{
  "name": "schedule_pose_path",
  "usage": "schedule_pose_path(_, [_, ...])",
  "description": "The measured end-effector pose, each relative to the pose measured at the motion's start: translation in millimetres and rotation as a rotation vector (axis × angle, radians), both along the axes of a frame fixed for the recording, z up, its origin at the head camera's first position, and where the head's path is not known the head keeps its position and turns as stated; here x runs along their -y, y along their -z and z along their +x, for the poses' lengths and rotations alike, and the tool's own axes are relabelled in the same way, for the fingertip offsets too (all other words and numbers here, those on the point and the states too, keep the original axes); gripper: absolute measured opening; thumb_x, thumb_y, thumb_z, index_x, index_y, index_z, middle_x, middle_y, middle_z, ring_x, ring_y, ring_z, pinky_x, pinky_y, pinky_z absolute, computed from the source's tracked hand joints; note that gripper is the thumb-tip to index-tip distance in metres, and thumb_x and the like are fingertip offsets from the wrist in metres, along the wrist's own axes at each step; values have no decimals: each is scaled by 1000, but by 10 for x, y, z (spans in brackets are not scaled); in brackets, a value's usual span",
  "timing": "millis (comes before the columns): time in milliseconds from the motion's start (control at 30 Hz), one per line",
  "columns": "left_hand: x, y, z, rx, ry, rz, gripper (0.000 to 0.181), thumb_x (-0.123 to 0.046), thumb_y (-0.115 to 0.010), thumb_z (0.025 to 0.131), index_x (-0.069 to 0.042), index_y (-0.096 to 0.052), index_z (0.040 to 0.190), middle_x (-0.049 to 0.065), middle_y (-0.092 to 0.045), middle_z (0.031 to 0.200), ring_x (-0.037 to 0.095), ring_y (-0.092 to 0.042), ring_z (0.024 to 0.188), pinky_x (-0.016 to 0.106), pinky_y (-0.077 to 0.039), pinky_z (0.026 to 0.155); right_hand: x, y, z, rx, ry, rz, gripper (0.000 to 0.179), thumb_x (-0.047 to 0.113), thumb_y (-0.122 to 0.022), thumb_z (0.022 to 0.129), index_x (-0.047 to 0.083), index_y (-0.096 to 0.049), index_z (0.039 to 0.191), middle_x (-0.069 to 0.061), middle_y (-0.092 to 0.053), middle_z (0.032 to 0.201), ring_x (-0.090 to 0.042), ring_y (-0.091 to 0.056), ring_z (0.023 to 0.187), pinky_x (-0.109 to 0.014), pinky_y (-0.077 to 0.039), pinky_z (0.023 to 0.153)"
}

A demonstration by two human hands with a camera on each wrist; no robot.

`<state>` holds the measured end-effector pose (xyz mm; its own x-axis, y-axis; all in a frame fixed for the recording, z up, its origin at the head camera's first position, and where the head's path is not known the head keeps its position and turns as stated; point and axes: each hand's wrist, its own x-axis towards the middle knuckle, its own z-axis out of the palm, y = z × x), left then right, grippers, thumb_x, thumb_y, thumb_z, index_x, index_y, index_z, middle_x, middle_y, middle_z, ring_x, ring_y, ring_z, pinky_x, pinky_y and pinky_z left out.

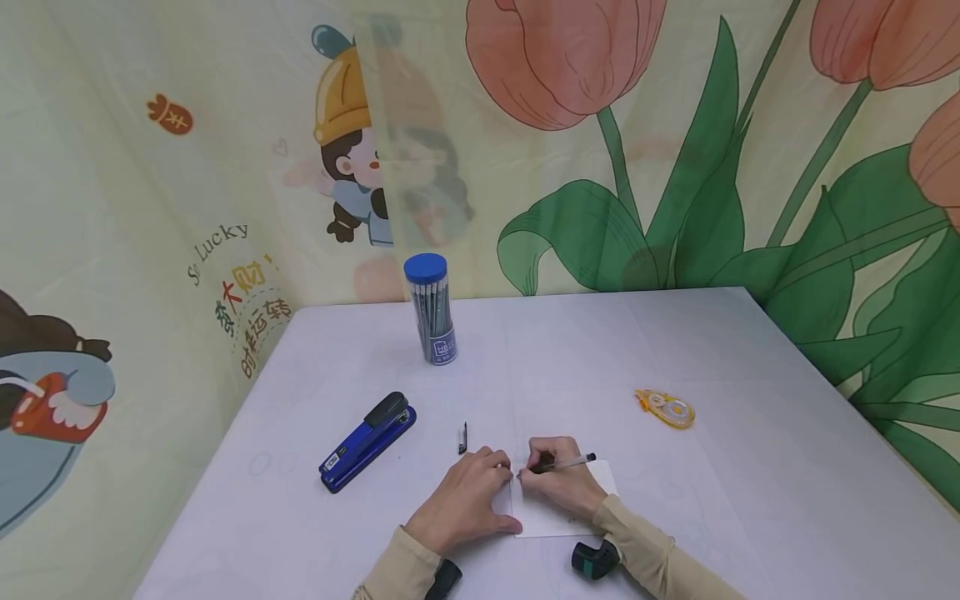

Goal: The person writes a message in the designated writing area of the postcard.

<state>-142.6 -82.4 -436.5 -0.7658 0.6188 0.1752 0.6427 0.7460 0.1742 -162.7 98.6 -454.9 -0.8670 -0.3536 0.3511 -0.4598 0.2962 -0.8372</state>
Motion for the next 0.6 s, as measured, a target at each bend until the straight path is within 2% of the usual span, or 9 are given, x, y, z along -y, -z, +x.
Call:
schedule_pose_path(233, [1,-5,3,6,-1,5,51,-48,-84,64,-8,-73,94,-5,-62,98,9,-52,89,23,-45,78,3,-4,2,16,-14,3,24,-12,-63,68,6,-49,60,10,-50,59,0,-44,59,-16,-34,58])
schedule_pose_path(600, [2,-2,2,11,-9,-4,51,-48,-84,65,-8,-73,95,-5,-63,100,10,-53,91,24,-45,81,7,-21,20,30,18,-11,25,-12,-64,69,7,-49,59,6,-53,59,0,-45,59,-16,-34,57])
